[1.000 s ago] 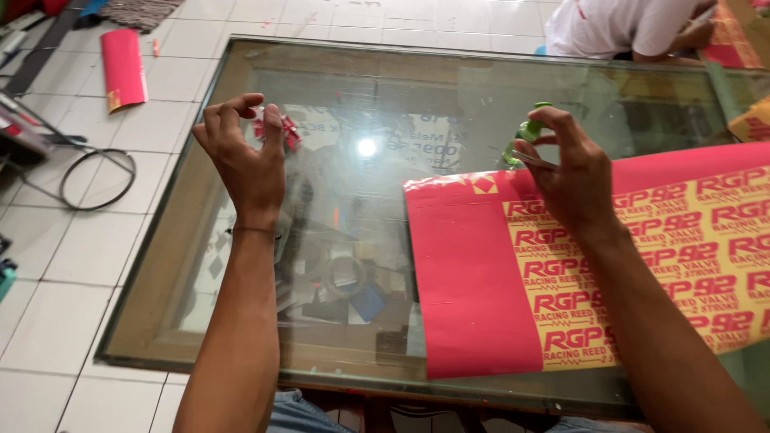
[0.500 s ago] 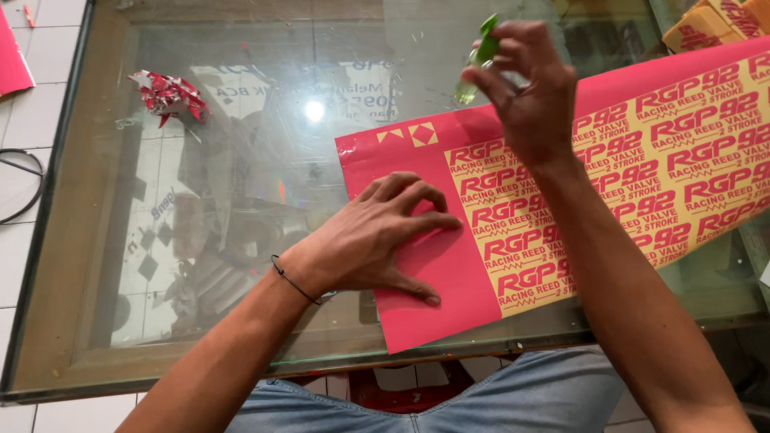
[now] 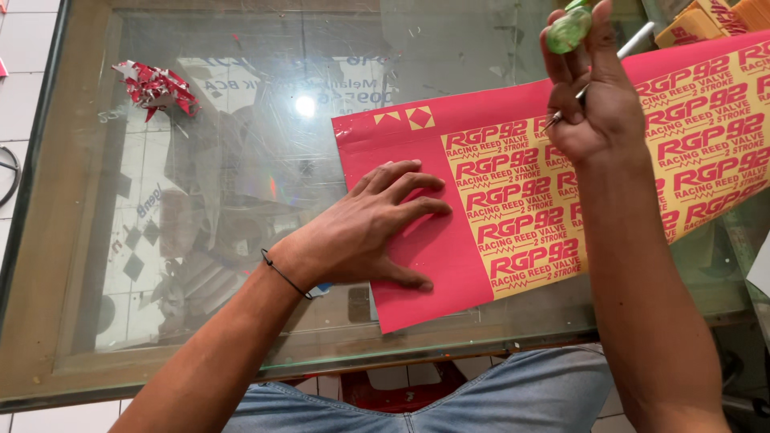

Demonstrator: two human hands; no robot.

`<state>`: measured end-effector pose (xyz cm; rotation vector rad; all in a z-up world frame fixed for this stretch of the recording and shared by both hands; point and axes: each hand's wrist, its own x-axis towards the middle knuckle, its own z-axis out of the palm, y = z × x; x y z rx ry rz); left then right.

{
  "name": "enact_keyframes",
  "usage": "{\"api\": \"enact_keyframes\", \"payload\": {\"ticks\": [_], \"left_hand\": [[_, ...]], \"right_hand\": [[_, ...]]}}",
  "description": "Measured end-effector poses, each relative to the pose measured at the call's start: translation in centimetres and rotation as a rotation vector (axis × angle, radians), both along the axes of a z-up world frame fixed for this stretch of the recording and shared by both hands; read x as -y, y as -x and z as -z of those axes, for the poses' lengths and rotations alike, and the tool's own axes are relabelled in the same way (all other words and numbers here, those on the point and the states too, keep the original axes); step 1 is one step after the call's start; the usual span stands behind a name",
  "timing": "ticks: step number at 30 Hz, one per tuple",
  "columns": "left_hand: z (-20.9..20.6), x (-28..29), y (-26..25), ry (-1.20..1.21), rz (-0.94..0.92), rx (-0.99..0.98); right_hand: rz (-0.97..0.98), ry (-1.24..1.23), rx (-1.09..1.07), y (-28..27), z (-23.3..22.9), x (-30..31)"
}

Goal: The person uses a silver craft knife to carefully cut out individual red and yellow stickers from a larger sheet placed on a glass table. They trace the outlines of the text and logos, then peel away the excess material to separate the stickers.

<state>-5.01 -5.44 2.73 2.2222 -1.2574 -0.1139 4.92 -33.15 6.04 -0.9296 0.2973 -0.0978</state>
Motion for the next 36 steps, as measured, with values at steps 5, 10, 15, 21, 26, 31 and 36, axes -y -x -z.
{"api": "enact_keyframes", "payload": {"ticks": [5, 10, 15, 21, 26, 31, 36], "left_hand": [[0.7, 0.0, 0.2, -0.035, 0.025, 0.036], [0.5, -0.1, 0.3, -0.032, 0.029, 0.012], [0.9, -0.3, -0.1, -0.015, 0.040, 0.018], [0.6, -0.5, -0.2, 0.002, 0.035, -0.010], [1.6, -0.5, -0.3, 0.017, 0.014, 0.076], [2.1, 0.0, -0.1, 0.026, -0.007, 0.107], [2.2, 0.3, 0.2, -0.015, -0.073, 0.220]], "right_hand": [[0.039, 0.699, 0.468, -0.8, 0.6, -3.1], [0.056, 1.405, 0.949, -3.3, 2.9, -4.3], [-0.026, 1.508, 0.870, -3.4, 2.9, -5.3], [-0.018, 1.456, 0.767, 0.6, -0.4, -4.2], [-0.142, 1.610, 0.628, 14.2, -2.3, -2.9], [-0.567, 1.853, 0.608, 22.3, 1.7, -1.2], [-0.459, 2.172, 0.454, 24.5, 4.3, -2.2]]}}
